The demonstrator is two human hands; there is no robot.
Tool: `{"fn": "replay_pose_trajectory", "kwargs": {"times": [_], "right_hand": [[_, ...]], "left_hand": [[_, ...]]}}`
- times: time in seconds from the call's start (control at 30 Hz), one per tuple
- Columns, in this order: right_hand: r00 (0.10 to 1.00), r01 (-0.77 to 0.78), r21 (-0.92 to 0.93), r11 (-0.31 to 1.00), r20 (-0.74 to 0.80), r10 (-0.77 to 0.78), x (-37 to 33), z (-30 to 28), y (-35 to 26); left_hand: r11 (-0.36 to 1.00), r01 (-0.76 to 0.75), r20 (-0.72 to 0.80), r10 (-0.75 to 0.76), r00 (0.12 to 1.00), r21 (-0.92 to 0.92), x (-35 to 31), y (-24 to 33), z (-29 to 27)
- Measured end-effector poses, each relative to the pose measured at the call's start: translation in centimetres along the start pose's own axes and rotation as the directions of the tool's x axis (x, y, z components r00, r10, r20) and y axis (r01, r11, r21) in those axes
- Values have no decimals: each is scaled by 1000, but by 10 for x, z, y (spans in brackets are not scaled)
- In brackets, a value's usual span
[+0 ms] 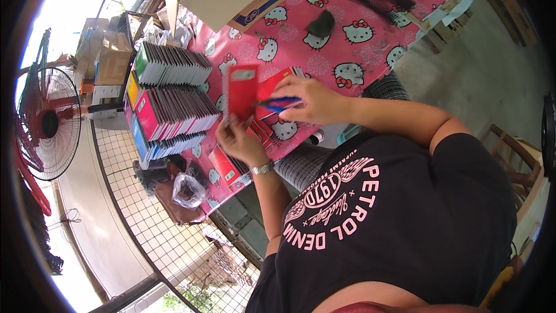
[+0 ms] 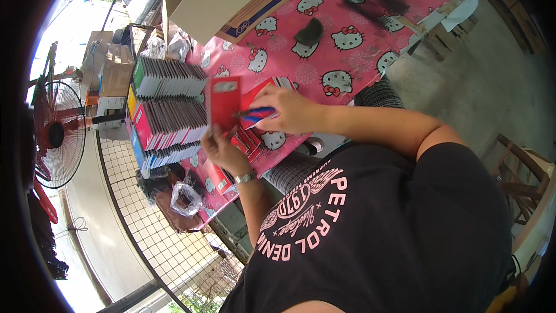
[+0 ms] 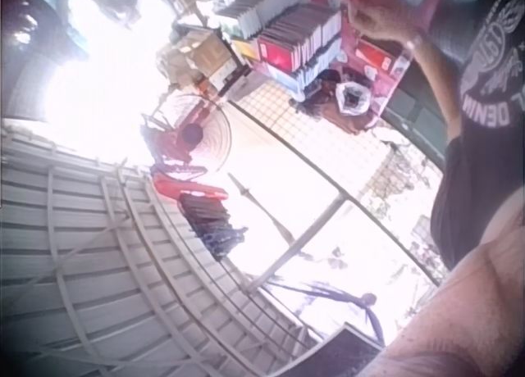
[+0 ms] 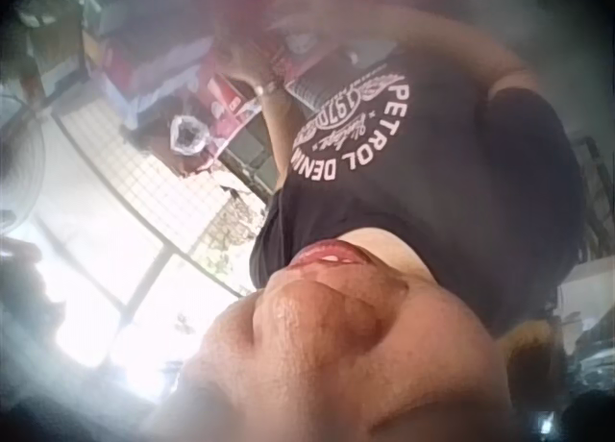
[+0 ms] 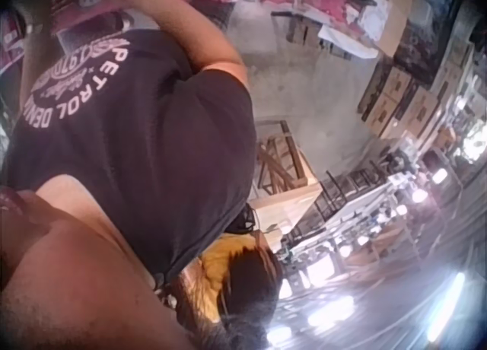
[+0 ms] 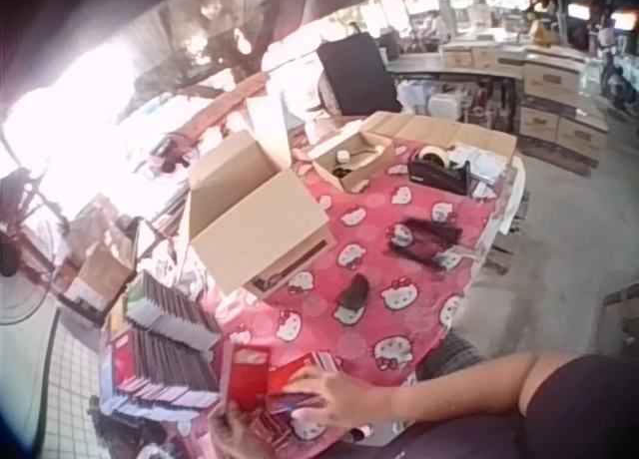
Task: The person packs small red items into stacks and boxes, using blue pliers to secure or trim components on each item before placing them into a larger cardboard box.
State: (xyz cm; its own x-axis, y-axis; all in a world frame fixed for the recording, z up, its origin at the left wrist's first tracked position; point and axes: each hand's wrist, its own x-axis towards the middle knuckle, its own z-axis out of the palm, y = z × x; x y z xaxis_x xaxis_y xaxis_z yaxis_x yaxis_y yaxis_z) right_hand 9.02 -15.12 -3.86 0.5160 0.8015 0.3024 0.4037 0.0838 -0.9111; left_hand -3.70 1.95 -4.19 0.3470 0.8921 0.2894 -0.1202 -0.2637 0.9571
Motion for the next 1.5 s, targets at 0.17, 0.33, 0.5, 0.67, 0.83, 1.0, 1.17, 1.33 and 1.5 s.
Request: {"fn": "replay_pose_trajectory", "kwargs": {"times": [0.17,0.33,0.5,0.67,0.83,1.0,1.17,1.33,1.5], "right_hand": [[977,-140,-469,872,-210,44,-29,-51,77],[990,-124,-691,712,-36,137,-47,-81,126],[858,-456,-799,391,-512,-46,5,-160,157],[882,-470,-870,151,-470,36,0,-212,195],[872,-463,-806,370,-488,27,0,-229,179],[874,-370,-714,594,-485,-39,12,-203,133],[917,-157,-397,904,-400,-16,18,-132,66],[945,-18,-66,998,-328,-4,-10,-30,33],[986,-87,86,992,-132,98,-13,5,21]], "left_hand": [[956,76,-163,-29,986,285,-1,-29,-89],[455,6,-41,68,997,890,-14,-34,-102],[430,-451,383,238,893,782,6,-27,-65],[435,-810,826,220,520,394,-21,3,28],[427,-827,883,121,454,366,-14,7,33],[433,-860,928,125,352,268,-2,17,28],[506,-814,916,105,388,286,17,34,25],[434,-818,835,222,503,378,24,34,56],[414,-801,770,291,567,434,13,12,64]]}}
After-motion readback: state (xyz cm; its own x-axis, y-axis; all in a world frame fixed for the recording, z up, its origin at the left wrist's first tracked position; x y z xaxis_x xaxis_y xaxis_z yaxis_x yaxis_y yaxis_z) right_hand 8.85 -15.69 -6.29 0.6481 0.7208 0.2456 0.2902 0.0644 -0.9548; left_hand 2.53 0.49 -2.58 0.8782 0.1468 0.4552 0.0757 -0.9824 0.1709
